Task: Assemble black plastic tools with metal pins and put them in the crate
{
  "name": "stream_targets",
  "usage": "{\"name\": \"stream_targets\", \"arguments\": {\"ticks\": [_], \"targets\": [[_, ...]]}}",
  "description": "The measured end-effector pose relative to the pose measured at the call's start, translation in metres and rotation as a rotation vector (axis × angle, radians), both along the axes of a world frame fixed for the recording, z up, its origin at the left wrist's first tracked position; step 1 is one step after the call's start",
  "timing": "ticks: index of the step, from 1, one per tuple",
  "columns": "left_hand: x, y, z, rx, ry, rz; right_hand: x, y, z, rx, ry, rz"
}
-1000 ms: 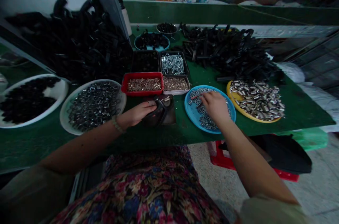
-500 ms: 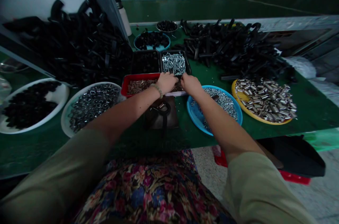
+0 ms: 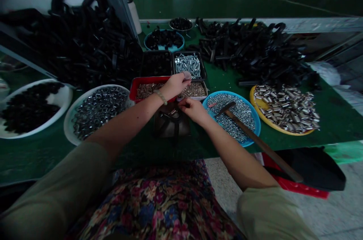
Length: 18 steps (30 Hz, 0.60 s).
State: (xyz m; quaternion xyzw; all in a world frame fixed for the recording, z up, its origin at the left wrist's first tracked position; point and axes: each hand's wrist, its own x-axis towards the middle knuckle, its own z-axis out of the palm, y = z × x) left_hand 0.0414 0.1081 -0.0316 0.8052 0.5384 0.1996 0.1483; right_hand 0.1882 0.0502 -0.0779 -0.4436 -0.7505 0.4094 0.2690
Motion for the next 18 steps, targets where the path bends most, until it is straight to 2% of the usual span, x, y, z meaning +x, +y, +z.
{"name": "stream_targets", "arguments": {"ticks": [2, 4, 6, 8, 12, 18], "targets": [[-0.018, -0.032, 0.002, 0.015, -0.162, -0.015, -0.002, 0.000, -0.001, 0.055, -0.056, 0.007], [-0.037, -0.071, -0.004, 0.033, -0.312, -0.028, -0.003, -0.002, -0.001, 0.153, -0.132, 0.040], [-0.051, -0.107, -0.016, 0.052, -0.338, 0.008, -0.005, -0.004, -0.002, 0.265, -0.219, 0.084], [-0.056, -0.132, -0.032, 0.039, -0.285, 0.056, -0.008, -0.006, -0.004, 0.353, -0.304, 0.114], [-0.051, -0.145, -0.052, 0.012, -0.120, 0.107, -0.014, -0.008, -0.010, 0.455, -0.445, 0.139], [-0.046, -0.143, -0.048, 0.044, 0.140, 0.096, -0.013, -0.015, -0.011, 0.558, -0.613, 0.208]]}}
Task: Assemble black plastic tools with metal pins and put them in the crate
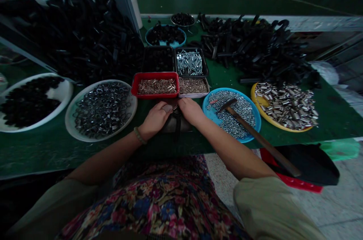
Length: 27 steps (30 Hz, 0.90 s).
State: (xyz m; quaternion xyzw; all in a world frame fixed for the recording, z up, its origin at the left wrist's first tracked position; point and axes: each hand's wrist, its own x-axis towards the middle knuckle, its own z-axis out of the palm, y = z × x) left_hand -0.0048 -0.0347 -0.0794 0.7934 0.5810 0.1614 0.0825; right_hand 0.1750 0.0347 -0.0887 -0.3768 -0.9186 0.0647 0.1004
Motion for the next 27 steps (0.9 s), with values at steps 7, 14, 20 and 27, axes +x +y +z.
{"name": "stream_targets", "arguments": {"ticks": [7, 14, 20, 27], "targets": [[0.006, -0.004, 0.005, -0.012, 0.139, -0.013, 0.004, -0.001, 0.003, -0.208, 0.181, -0.050], [0.001, -0.005, 0.000, 0.007, 0.187, -0.094, 0.078, -0.023, 0.022, -0.200, 0.407, -0.391], [0.000, -0.009, 0.007, 0.029, 0.232, -0.182, 0.163, -0.046, 0.024, 0.093, 0.041, -0.506], [-0.004, -0.023, 0.008, -0.040, 0.175, -0.189, 0.220, -0.057, 0.010, 0.036, -0.370, -0.566]]}}
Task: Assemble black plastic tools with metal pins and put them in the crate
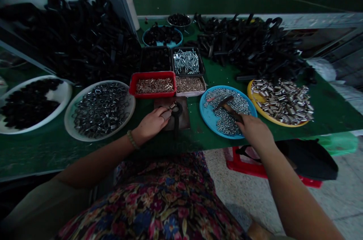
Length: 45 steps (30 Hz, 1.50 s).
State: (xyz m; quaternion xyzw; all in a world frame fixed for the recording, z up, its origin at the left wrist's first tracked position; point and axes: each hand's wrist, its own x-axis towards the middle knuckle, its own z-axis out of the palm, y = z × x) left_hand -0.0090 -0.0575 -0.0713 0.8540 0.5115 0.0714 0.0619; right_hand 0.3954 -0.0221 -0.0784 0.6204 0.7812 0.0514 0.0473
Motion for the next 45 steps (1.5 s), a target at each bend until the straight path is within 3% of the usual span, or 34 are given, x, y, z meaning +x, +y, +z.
{"name": "stream_targets", "arguments": {"ticks": [3, 6, 10, 13, 18, 22, 26, 29, 31, 32, 34, 37, 40, 45], "targets": [[-0.001, -0.001, -0.002, -0.034, -0.034, -0.004, -0.016, -0.011, 0.007, -0.008, 0.064, -0.020], [-0.001, -0.001, -0.001, -0.046, -0.032, -0.006, -0.062, -0.025, 0.020, -0.013, 0.309, -0.033], [-0.002, -0.002, -0.001, -0.048, -0.047, 0.017, -0.133, -0.029, 0.039, -0.151, 0.587, 0.105], [-0.003, -0.003, -0.003, -0.047, -0.086, 0.018, -0.164, -0.023, 0.049, -0.126, 0.676, 0.141], [-0.003, -0.002, -0.006, -0.085, -0.118, 0.028, -0.176, -0.015, 0.052, -0.248, 0.602, 0.154], [-0.001, -0.006, -0.005, -0.087, -0.170, 0.024, -0.174, -0.016, 0.047, -0.173, 0.604, 0.110], [-0.012, -0.004, 0.008, -0.121, -0.243, 0.084, -0.170, -0.024, 0.049, -0.224, 0.568, 0.105], [-0.023, 0.029, 0.029, 0.030, -0.365, 0.235, -0.170, -0.037, 0.051, -0.103, 0.660, 0.107], [-0.018, 0.068, 0.041, 0.150, -0.363, 0.309, -0.172, -0.044, 0.048, -0.160, 0.650, 0.151], [-0.011, 0.089, 0.045, 0.166, -0.319, 0.294, -0.173, -0.046, 0.045, -0.217, 0.624, 0.174], [0.014, 0.130, 0.047, 0.088, -0.176, 0.138, -0.172, -0.049, 0.041, -0.274, 0.591, 0.185], [0.053, 0.169, 0.038, -0.037, -0.038, 0.031, -0.161, -0.051, 0.039, -0.136, 0.642, 0.117], [0.072, 0.181, 0.027, -0.076, -0.025, 0.045, -0.144, -0.054, 0.038, -0.016, 0.674, 0.023], [0.067, 0.180, 0.023, -0.066, -0.121, 0.035, -0.131, -0.055, 0.029, -0.006, 0.726, -0.048]]}}
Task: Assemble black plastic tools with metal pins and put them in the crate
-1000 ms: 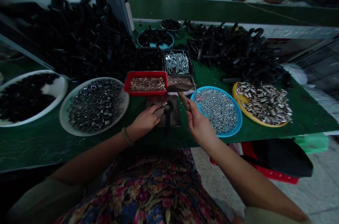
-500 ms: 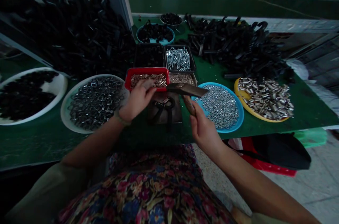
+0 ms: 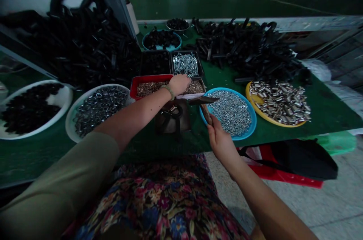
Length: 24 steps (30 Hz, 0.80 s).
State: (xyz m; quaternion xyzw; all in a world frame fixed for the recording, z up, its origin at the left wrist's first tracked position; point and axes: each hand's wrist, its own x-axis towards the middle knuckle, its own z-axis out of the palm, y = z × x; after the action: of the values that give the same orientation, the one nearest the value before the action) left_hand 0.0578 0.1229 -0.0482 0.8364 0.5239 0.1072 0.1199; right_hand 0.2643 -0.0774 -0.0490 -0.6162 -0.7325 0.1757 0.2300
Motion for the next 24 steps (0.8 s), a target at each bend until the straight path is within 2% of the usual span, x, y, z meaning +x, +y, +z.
{"name": "stream_targets", "arguments": {"ticks": [3, 6, 11, 13, 17, 21, 24], "targets": [[-0.005, -0.001, 0.003, -0.010, -0.178, 0.048, -0.001, 0.003, -0.005, 0.021, 0.028, -0.004], [-0.016, -0.017, 0.004, -0.022, -0.332, 0.090, -0.003, 0.004, -0.007, 0.032, 0.050, 0.004], [-0.053, -0.090, -0.009, -0.256, -0.872, 0.113, -0.002, 0.002, -0.009, 0.036, 0.061, 0.013], [-0.064, -0.120, -0.017, -0.284, -0.952, 0.146, -0.003, 0.001, -0.011, 0.018, 0.060, 0.014], [-0.067, -0.151, -0.027, -0.128, -0.737, 0.162, -0.007, 0.003, -0.012, -0.024, 0.055, 0.035], [-0.058, -0.156, -0.029, 0.036, -0.479, 0.130, -0.010, 0.000, -0.012, 0.018, 0.071, 0.076], [-0.054, -0.157, -0.031, 0.081, -0.315, 0.126, -0.009, -0.003, -0.012, 0.030, 0.087, 0.090]]}}
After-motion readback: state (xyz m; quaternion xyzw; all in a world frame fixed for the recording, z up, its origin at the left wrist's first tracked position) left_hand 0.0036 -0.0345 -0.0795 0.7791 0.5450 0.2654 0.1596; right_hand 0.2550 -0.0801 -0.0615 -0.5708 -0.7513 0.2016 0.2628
